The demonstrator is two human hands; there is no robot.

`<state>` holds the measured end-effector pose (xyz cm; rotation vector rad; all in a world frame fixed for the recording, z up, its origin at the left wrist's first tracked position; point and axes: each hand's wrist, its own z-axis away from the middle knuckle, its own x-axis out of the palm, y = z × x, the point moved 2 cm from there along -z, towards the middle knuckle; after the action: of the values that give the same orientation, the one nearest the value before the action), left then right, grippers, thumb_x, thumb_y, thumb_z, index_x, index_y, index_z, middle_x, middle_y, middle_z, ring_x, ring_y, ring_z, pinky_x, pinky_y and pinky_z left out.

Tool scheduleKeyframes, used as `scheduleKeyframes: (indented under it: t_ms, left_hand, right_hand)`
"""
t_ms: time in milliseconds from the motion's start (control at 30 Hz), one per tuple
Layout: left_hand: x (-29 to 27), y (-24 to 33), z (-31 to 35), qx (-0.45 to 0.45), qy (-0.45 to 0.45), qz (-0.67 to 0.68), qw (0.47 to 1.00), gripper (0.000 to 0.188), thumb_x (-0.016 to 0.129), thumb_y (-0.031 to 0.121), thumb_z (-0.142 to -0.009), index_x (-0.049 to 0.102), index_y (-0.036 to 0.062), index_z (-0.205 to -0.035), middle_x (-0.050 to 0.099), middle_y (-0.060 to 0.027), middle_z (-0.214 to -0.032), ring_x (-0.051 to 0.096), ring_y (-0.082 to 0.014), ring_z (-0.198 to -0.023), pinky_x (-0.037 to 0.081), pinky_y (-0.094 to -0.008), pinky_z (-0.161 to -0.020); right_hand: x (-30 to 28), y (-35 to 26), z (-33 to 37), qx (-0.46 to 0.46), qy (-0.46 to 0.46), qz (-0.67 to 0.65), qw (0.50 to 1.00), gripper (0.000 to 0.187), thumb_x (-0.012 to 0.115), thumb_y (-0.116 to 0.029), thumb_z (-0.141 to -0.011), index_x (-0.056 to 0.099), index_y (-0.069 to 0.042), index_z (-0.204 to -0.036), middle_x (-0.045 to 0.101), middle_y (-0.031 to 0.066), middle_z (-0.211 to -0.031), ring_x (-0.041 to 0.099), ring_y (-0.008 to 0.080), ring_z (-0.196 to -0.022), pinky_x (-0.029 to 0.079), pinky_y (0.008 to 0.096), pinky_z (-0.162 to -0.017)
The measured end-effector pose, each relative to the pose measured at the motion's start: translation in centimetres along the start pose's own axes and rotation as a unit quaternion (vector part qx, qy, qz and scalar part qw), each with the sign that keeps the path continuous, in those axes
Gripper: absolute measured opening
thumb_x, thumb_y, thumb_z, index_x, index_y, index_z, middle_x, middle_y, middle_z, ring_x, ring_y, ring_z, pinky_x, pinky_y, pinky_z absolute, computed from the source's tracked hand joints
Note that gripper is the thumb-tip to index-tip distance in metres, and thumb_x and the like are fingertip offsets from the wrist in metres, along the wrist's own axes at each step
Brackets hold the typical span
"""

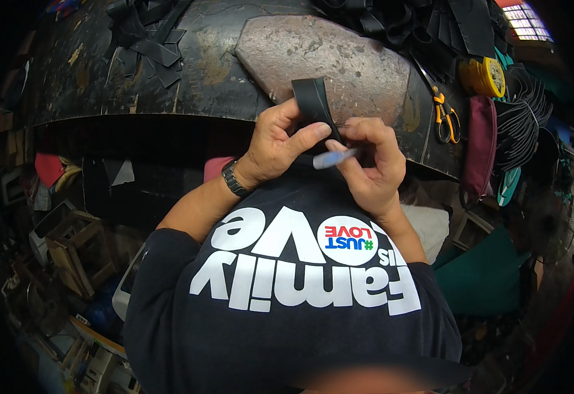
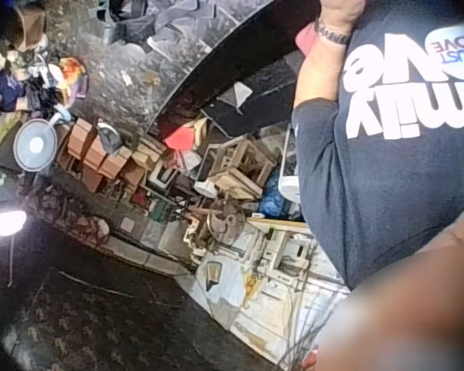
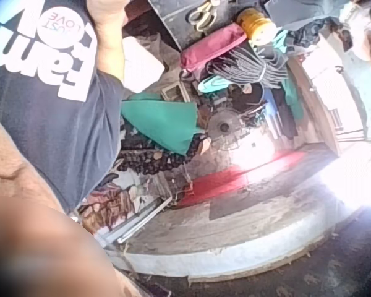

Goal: The person repeatedly picks up small black leather strips from a workbench, folds or aligns them, and marks them with a blue pen. The person then places the marked strips back on the bench and repeats the process with additional strips.

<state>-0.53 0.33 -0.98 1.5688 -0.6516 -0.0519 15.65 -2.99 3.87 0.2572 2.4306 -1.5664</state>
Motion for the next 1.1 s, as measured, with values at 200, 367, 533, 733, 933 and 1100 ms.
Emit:
scheduleKeyframes:
  t_ms: [200,367,533,733,933,1100]
  left_hand:
    - [0.1,0.3,-0.1,-0.004,0.001,-0.007,1.0,0.025,0.062,0.014,-0.092,0.057,0.0001,-0.111,0.06,-0.0021,-0.096,0.055,-0.0063,-0.086,0.046,-0.0208,-0.078]
    - [0.5,-0.3,-0.1,0.024,0.027,-0.032,0.999,0.024,0.058,0.015,-0.095,0.052,0.0024,-0.114,0.056,-0.0013,-0.098,0.052,-0.0061,-0.085,0.045,-0.0217,-0.078]
    - [0.5,-0.4,0.1,0.032,0.035,0.006,0.999,0.025,0.058,0.016,-0.095,0.053,0.0018,-0.116,0.059,-0.0027,-0.1,0.055,-0.0075,-0.088,0.046,-0.0231,-0.081]
    - [0.1,-0.1,-0.1,0.026,0.029,0.021,0.999,0.025,0.062,0.013,-0.092,0.06,0.001,-0.114,0.065,-0.0028,-0.098,0.059,-0.0078,-0.09,0.049,-0.0221,-0.081]
    - [-0.2,0.0,-0.4,0.015,0.043,0.01,0.999,0.023,0.065,0.009,-0.09,0.063,-0.0003,-0.11,0.067,-0.0041,-0.096,0.06,-0.0078,-0.087,0.05,-0.0219,-0.079]
    - [-0.2,0.3,-0.4,0.013,0.057,-0.031,0.998,0.021,0.065,0.008,-0.09,0.063,-0.0008,-0.108,0.067,-0.0037,-0.094,0.06,-0.0078,-0.085,0.05,-0.0215,-0.077]
  right_hand:
    - [0.0,0.5,-0.6,0.005,-0.082,0.067,0.994,0.014,0.07,0.002,-0.076,0.06,0.0,-0.086,0.057,0.009,-0.073,0.057,0.018,-0.058,0.044,0.0281,-0.053]
    - [0.4,0.6,-1.0,0.006,-0.078,0.087,0.993,0.007,0.065,0.001,-0.082,0.059,0.0,-0.083,0.058,0.007,-0.069,0.057,0.0146,-0.058,0.042,0.025,-0.054]
    - [0.9,0.6,-0.7,0.05,-0.058,0.042,0.996,0.008,0.065,-0.002,-0.085,0.058,0.0,-0.081,0.054,0.0036,-0.067,0.051,0.0089,-0.058,0.039,0.0235,-0.053]
    - [1.1,0.6,-0.1,0.073,-0.029,0.004,0.997,0.013,0.063,-0.007,-0.09,0.057,0.0,-0.081,0.052,-0.0002,-0.067,0.044,0.0059,-0.058,0.034,0.0215,-0.052]
    - [1.4,1.2,0.7,0.202,-0.011,-0.11,0.973,0.014,0.064,-0.011,-0.09,0.059,-0.002,-0.083,0.055,-0.0007,-0.067,0.046,0.0035,-0.059,0.036,0.0197,-0.053]
    - [1.4,1.4,0.7,0.181,-0.024,-0.112,0.977,0.013,0.063,-0.015,-0.092,0.06,-0.003,-0.086,0.055,-0.0025,-0.068,0.044,0.0016,-0.053,0.032,0.0163,-0.048]
